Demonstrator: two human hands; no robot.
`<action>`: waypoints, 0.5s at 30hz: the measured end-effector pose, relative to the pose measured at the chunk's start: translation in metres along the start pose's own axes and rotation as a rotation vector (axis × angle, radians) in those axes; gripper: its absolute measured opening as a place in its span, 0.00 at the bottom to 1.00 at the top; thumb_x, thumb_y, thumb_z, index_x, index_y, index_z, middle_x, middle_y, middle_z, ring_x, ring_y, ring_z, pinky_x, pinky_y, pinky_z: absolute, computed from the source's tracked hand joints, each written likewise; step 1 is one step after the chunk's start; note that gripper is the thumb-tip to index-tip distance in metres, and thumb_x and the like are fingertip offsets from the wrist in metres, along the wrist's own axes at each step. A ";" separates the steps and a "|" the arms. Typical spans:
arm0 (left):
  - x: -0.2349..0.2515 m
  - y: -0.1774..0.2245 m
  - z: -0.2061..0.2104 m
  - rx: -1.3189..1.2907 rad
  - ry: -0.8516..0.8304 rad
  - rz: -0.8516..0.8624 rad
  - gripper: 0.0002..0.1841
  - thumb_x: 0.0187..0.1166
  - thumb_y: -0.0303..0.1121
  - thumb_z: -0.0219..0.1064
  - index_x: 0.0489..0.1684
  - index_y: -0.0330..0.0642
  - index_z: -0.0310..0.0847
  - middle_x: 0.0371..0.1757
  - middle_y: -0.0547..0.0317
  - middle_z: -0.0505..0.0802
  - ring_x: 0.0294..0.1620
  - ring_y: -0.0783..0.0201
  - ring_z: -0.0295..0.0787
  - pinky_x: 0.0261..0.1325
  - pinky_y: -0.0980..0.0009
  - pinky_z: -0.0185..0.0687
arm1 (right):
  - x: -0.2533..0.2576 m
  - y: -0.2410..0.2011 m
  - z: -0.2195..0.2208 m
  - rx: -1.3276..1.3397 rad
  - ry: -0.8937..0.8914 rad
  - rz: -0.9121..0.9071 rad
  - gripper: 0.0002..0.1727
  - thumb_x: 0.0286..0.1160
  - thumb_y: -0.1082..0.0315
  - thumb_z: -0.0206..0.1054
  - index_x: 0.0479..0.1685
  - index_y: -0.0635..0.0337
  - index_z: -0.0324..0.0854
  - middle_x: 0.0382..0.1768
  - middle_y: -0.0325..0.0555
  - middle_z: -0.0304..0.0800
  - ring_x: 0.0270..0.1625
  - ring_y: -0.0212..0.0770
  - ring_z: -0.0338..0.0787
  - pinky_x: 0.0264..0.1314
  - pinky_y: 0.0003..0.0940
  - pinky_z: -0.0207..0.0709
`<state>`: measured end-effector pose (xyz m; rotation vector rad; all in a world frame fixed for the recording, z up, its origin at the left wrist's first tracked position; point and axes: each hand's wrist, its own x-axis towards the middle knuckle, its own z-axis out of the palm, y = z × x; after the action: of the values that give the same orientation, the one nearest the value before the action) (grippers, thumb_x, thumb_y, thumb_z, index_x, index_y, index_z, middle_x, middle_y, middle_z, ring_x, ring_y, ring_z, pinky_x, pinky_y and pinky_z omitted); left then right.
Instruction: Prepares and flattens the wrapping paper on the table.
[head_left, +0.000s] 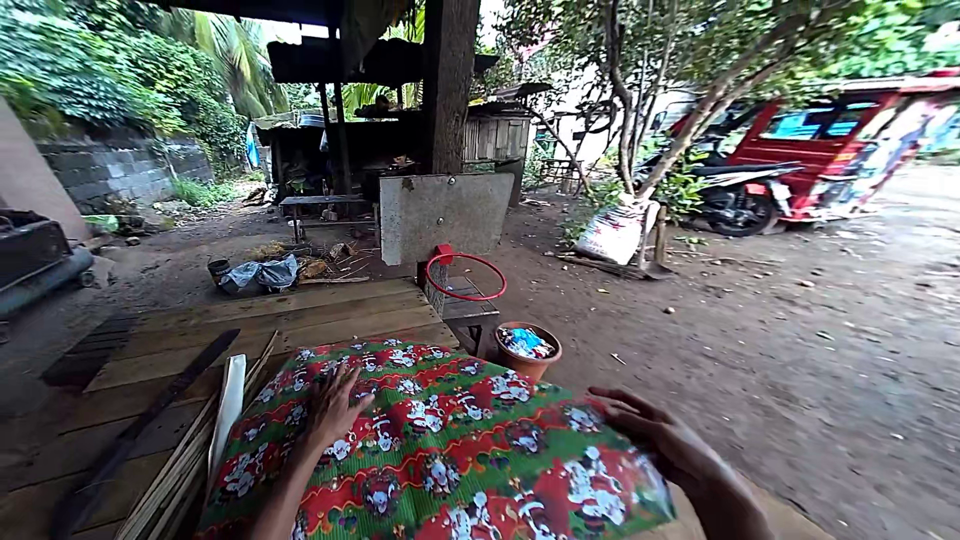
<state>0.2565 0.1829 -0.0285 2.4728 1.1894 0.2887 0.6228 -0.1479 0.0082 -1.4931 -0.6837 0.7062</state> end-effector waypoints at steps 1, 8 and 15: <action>-0.004 -0.001 -0.009 -0.058 0.030 0.015 0.39 0.85 0.59 0.58 0.93 0.51 0.58 0.95 0.40 0.55 0.96 0.39 0.43 0.92 0.36 0.32 | -0.007 -0.016 0.005 0.016 -0.002 -0.054 0.19 0.78 0.74 0.56 0.66 0.59 0.78 0.39 0.36 0.95 0.26 0.25 0.88 0.26 0.20 0.82; -0.052 0.026 -0.142 -0.244 0.243 0.178 0.34 0.82 0.49 0.69 0.86 0.42 0.70 0.91 0.38 0.64 0.90 0.39 0.61 0.86 0.38 0.58 | -0.045 -0.140 0.042 -0.038 -0.170 -0.447 0.13 0.72 0.64 0.67 0.53 0.39 0.88 0.43 0.26 0.94 0.31 0.19 0.89 0.29 0.15 0.84; -0.131 0.131 -0.303 -0.393 0.252 0.705 0.28 0.81 0.35 0.65 0.81 0.36 0.71 0.80 0.56 0.80 0.78 0.71 0.77 0.77 0.74 0.75 | -0.066 -0.295 0.177 -0.162 -0.537 -0.802 0.14 0.80 0.73 0.61 0.49 0.40 0.89 0.40 0.23 0.95 0.37 0.20 0.92 0.36 0.20 0.90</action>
<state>0.1643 0.0808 0.2986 2.4411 0.2409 0.9426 0.4432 -0.0755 0.2998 -1.0184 -1.6595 0.4159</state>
